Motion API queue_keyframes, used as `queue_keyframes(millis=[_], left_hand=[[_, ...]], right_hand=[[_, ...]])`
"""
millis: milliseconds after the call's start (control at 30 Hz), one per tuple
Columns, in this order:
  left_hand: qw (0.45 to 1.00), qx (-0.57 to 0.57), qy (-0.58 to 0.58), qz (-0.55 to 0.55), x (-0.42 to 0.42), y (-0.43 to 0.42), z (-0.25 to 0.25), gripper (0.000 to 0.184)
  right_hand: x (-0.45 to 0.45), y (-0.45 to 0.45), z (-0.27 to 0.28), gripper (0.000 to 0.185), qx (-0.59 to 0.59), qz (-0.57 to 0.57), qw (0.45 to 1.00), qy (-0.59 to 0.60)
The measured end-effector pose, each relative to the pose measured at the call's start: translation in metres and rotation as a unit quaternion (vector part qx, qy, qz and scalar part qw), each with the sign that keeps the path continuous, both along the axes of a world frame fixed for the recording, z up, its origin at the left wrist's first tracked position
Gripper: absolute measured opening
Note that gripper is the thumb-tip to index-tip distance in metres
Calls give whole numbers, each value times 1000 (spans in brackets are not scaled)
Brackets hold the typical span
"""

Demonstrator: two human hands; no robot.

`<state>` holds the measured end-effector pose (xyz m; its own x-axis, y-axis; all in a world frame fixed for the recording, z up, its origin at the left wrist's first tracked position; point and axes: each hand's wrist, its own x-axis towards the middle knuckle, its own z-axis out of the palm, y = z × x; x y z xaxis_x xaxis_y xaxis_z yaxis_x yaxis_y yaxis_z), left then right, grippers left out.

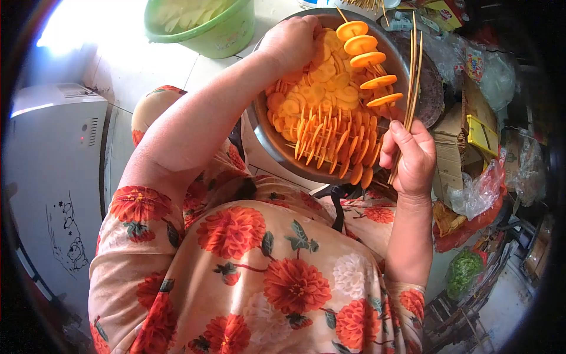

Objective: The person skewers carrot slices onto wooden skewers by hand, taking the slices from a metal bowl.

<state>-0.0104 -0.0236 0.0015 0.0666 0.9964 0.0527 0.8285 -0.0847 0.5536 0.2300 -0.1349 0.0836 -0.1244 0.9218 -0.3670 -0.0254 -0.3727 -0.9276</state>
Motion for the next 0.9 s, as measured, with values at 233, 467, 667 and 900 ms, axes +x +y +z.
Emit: queue_keyframes(millis=[233,467,667,900], left_hand=[[994,-35,85,-52,7,-12,22,22],[999,-41,-16,3,-8,4,31,22],[976,15,-197,93,-18,16,54,14],[993,-36,18,-108,2,4,8,29]], right_hand=[[1,0,0,15,4,-6,1000,5],[4,3,8,24,23,-42,999,8],[9,6,11,27,36,-83,996,25],[4,5,14,28,32,-68,997,23]])
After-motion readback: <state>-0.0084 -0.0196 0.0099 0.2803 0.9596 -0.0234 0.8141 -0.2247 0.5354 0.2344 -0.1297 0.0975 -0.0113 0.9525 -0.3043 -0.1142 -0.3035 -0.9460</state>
